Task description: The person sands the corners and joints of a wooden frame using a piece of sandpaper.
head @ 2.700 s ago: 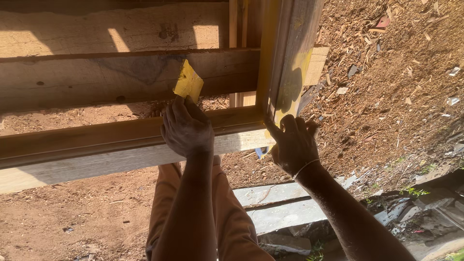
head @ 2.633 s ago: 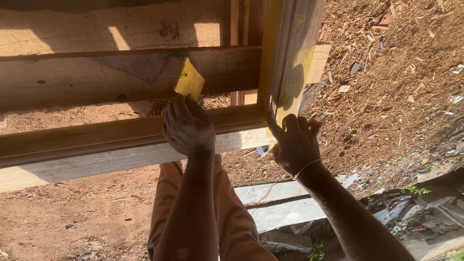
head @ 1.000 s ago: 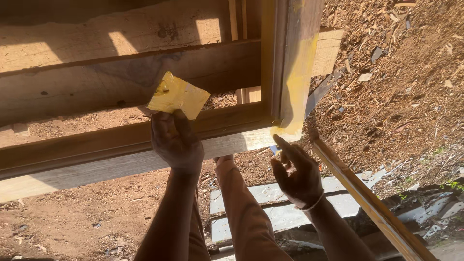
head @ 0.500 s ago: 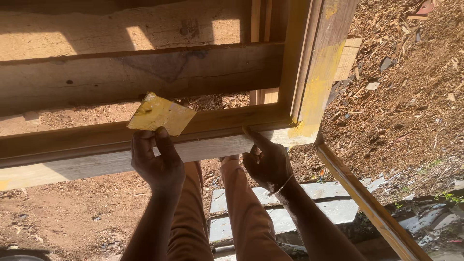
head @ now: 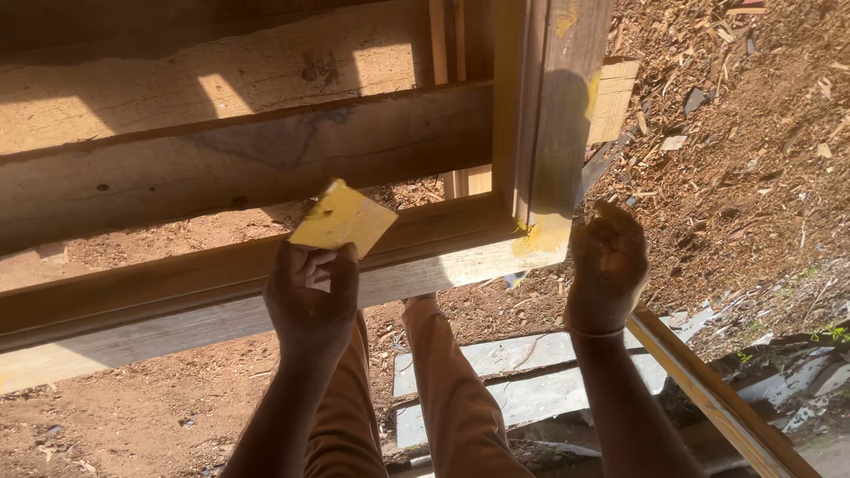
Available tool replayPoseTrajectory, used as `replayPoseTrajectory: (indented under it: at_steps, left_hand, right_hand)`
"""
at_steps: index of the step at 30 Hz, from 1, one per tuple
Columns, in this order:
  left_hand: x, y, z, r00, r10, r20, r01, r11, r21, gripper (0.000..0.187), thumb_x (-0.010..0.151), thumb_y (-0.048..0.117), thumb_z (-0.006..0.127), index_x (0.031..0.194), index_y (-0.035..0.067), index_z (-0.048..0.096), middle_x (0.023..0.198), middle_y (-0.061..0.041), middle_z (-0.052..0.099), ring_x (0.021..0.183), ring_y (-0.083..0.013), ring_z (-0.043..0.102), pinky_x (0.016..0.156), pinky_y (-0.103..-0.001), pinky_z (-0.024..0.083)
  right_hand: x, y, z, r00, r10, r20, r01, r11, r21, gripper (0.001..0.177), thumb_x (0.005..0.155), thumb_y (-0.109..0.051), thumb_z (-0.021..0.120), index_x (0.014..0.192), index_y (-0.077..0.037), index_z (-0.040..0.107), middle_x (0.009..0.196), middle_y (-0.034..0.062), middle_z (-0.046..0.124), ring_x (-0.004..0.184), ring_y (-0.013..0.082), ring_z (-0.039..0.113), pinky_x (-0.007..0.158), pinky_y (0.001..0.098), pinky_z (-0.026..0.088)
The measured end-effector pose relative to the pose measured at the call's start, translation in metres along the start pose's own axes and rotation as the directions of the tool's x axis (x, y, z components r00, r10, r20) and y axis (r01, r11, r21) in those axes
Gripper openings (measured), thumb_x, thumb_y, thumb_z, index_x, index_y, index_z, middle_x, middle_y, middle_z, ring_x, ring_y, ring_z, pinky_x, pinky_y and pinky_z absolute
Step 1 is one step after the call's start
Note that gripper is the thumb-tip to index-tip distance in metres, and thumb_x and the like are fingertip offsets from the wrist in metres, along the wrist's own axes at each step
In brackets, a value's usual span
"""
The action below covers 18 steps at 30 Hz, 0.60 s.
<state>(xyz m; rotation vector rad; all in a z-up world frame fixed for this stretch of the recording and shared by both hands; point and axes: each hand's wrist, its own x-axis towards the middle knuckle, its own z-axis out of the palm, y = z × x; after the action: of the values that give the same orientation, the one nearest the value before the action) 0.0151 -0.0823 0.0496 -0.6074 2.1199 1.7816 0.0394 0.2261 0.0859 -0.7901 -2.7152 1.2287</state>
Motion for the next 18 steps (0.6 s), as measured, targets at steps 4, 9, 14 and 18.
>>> replayPoseTrajectory:
  at_steps: [4, 9, 14, 18]
  left_hand:
    - [0.013, 0.014, 0.044, 0.97, 0.083, 0.226, -0.095, 0.995, 0.041, 0.024, 0.093, 0.008, 0.072, 0.112, 0.001, 0.059, 0.097, -0.011, 0.075, 0.09, -0.0197, 0.077, 0.079, -0.032, 0.063]
    - [0.03, 0.017, 0.091, 0.92, 0.129, 0.37, -0.193, 0.971, 0.141, 0.024, 0.093, 0.01, 0.075, 0.105, 0.002, 0.056, 0.091, -0.012, 0.072, 0.088, -0.0213, 0.078, 0.075, -0.033, 0.066]
    - [0.026, 0.02, 0.115, 0.898, 0.154, 0.412, -0.211, 0.973, 0.098, 0.024, 0.095, 0.007, 0.073, 0.111, -0.001, 0.055, 0.098, -0.015, 0.073, 0.094, -0.0237, 0.078, 0.08, -0.034, 0.067]
    - [0.028, 0.025, 0.117, 0.925, 0.056, 0.377, -0.13, 0.976, 0.173, 0.027, 0.095, 0.007, 0.072, 0.115, -0.001, 0.055, 0.1, -0.016, 0.073, 0.095, -0.0235, 0.079, 0.08, -0.033, 0.067]
  right_hand:
    - [0.034, 0.054, -0.001, 0.797, 0.516, -0.314, -0.441, 0.852, 0.28, 0.036, 0.096, -0.029, 0.066, 0.126, -0.01, 0.064, 0.084, -0.0009, 0.059, 0.086, 0.0121, 0.061, 0.081, 0.0379, 0.053]
    - [0.048, 0.095, 0.022, 0.429, 0.863, -0.266, -0.684, 0.503, 0.529, 0.057, 0.096, -0.059, 0.046, 0.122, -0.013, 0.067, 0.094, 0.0, 0.071, 0.085, 0.0143, 0.063, 0.081, 0.0418, 0.048]
    - [0.048, 0.112, 0.024, 0.473, 0.837, -0.277, -0.701, 0.547, 0.457, 0.063, 0.095, -0.064, 0.044, 0.117, -0.011, 0.069, 0.091, 0.0024, 0.068, 0.077, 0.0141, 0.063, 0.072, 0.0408, 0.046]
    - [0.05, 0.109, 0.025, 0.459, 0.852, -0.253, -0.715, 0.523, 0.463, 0.063, 0.092, -0.065, 0.046, 0.113, -0.011, 0.071, 0.089, 0.0007, 0.067, 0.074, 0.0132, 0.063, 0.066, 0.0373, 0.046]
